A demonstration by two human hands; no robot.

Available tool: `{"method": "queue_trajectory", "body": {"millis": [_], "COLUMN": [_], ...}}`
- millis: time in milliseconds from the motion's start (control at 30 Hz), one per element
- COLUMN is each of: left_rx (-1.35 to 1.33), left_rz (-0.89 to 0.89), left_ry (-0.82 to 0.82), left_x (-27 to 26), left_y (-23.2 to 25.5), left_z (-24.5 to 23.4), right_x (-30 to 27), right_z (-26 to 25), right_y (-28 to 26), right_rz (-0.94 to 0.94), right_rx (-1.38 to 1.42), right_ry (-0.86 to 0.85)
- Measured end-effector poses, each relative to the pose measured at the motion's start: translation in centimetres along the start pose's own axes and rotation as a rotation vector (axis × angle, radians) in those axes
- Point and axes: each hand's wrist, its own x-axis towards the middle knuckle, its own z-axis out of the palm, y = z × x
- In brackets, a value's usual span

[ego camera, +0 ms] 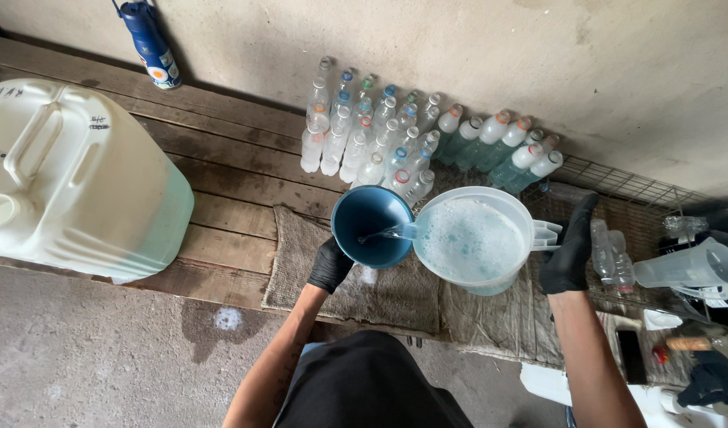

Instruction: The person pours liquid from a large container into a pitcher, then uses a funnel and the pitcher to fill individual plastic bottles.

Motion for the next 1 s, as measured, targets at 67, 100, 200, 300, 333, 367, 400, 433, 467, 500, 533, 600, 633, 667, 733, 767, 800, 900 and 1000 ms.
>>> {"method": "queue_trajectory", "body": {"millis": [67,100,200,300,333,367,400,433,467,500,533,600,633,667,733,767,800,900,1000], "left_rx": [0.008,0.010,0.003,-0.027,-0.047,-0.048,-0.038,-0.027,-0.028,-0.022,-0.016,-0.022,-0.028,-0.027,0.016,0.016,0.008,0.004,-0.011], "left_rz": [0.002,0.008,0.020,0.037,0.049,0.048,0.050,0.052,0.051,0.041,0.031,0.033,0.037,0.036,0.039,0.038,0.040,0.039,0.034], "left_ry": [0.002,0.003,0.005,0.004,0.001,0.001,0.000,-0.002,-0.001,0.003,0.007,0.009,0.012,0.013,0.002,0.003,-0.003,-0.006,-0.004], "left_x": [0.0,0.1,0.0,0.2,0.2,0.2,0.2,0.2,0.1,0.0,-0.2,-0.3,-0.3,-0.4,-0.4,-0.5,-0.5,-0.4,-0.3], "left_y": [0.5,0.6,0.1,0.0,0.2,0.2,0.3,0.4,0.1,-0.3,-0.6,-0.9,-1.1,-0.8,-0.4,-0.6,-0.8,-0.7,-0.4], "left_z": [-0.2,-0.3,-0.1,-0.1,-0.1,-0.2,-0.3,-0.3,-0.1,0.1,0.3,0.5,0.6,0.5,0.4,0.5,0.7,0.5,0.4], "right_x": [0.1,0.2,1.2,3.0,3.7,3.2,2.8,2.4,2.6,2.7,2.9,7.1,9.2,9.4,9.8,8.4,7.1,6.4,7.8], "right_z": [0.0,-0.1,-0.4,-1.0,-1.3,-1.1,-1.0,-0.8,-0.8,-0.7,-0.6,-2.8,-3.9,-4.0,-4.2,-3.5,-2.8,-2.5,-3.3], "right_y": [0.0,0.1,0.3,1.5,2.1,1.7,1.3,0.9,0.9,0.9,0.9,3.9,5.4,5.5,5.6,4.5,3.5,3.3,4.2], "right_rz": [-0.003,0.003,0.011,0.002,-0.010,-0.010,0.000,0.009,0.009,0.011,0.012,0.028,0.043,0.044,0.036,0.036,0.033,0.031,0.042], "right_rx": [0.016,0.018,-0.002,-0.032,-0.039,-0.040,-0.048,-0.057,-0.058,-0.043,-0.027,-0.024,-0.019,-0.020,-0.021,-0.022,-0.045,-0.057,-0.059], "right_ry": [-0.008,-0.010,-0.003,-0.001,-0.006,-0.007,-0.008,-0.010,-0.010,-0.010,-0.009,0.003,0.014,0.014,0.023,0.024,0.019,0.016,0.023]}}
